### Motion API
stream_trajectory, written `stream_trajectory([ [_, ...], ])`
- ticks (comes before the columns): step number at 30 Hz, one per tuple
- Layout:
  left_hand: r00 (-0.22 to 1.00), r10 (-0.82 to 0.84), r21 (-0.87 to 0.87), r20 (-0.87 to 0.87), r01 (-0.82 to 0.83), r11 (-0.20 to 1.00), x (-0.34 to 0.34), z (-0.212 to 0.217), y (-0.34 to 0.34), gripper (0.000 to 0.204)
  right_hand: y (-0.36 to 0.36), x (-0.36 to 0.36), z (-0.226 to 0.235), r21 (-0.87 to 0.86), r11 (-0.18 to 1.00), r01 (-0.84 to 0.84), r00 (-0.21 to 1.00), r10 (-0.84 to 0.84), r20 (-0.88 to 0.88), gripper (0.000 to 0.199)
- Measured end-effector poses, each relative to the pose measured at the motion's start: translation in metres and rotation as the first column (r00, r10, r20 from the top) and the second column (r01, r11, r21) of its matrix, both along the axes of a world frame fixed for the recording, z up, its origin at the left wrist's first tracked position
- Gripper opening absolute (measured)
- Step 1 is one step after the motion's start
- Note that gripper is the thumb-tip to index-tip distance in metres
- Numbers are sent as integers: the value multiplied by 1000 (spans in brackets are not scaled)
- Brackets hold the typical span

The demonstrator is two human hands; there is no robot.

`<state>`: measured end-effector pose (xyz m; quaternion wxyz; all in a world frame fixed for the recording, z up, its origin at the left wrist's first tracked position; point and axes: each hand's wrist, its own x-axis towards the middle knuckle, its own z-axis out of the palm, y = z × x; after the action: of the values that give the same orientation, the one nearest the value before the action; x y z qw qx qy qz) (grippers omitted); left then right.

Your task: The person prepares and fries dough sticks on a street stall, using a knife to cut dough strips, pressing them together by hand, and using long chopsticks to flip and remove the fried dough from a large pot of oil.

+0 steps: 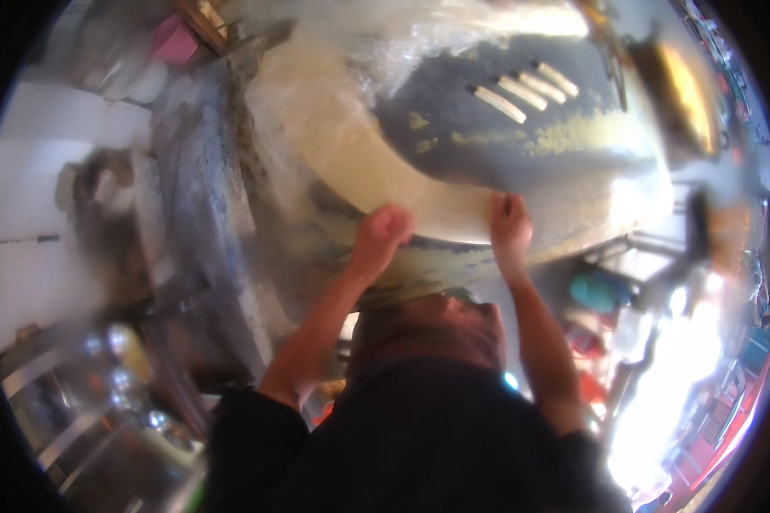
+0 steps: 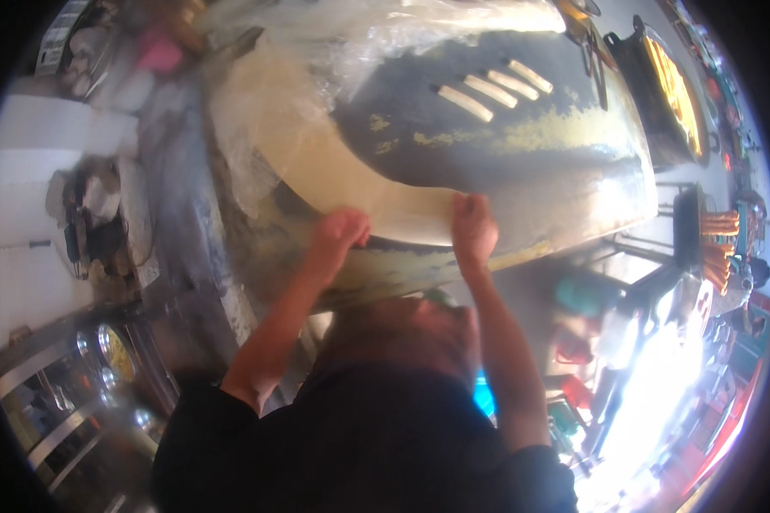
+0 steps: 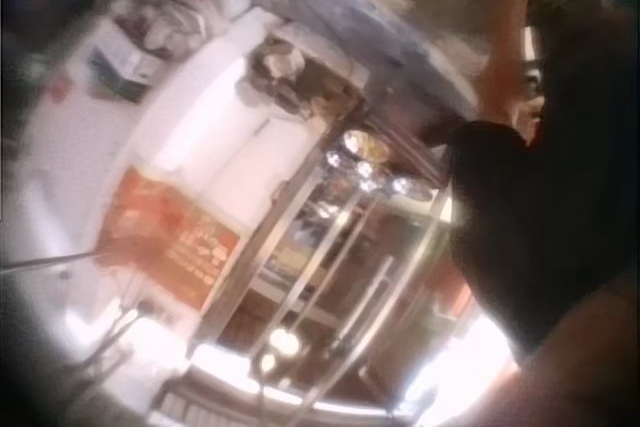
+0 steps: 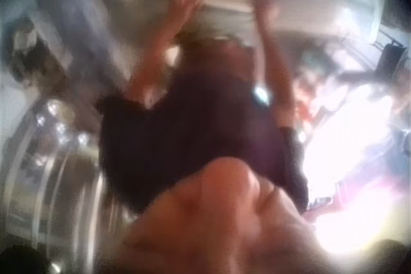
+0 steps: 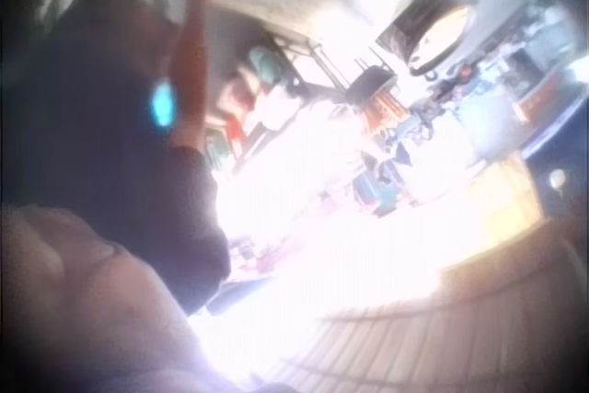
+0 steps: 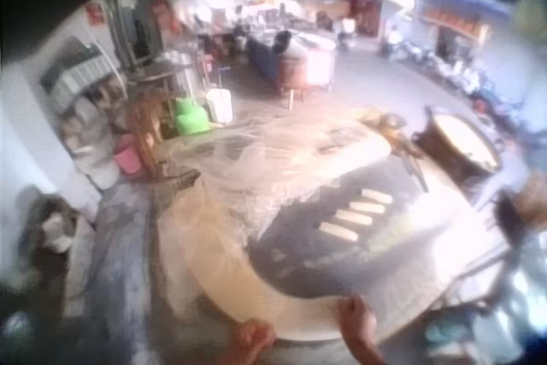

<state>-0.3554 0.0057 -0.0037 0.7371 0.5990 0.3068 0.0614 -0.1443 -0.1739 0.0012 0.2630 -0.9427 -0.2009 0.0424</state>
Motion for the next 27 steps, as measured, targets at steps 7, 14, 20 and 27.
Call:
stream_trajectory([
  [7, 851, -22, -733, 524, 465, 497, -45, -11, -29, 70, 31, -83, 187, 318, 738, -596, 797, 496, 344, 10],
  [14, 462, 614, -762, 639, 279, 584, 24, 13, 66, 96, -153, -63, 268, 185, 958, -217, 947, 161, 277, 11],
  [20, 494, 670, -830, 555, 273, 486, 68, 8, 64, 88, -302, 31, 208, 231, 949, 213, 903, -282, 325, 16],
  [27, 421, 642, -752, 641, 176, 635, 54, 42, 5, 75, -338, 166, 139, 278, 929, 245, 911, -319, 262, 26],
])
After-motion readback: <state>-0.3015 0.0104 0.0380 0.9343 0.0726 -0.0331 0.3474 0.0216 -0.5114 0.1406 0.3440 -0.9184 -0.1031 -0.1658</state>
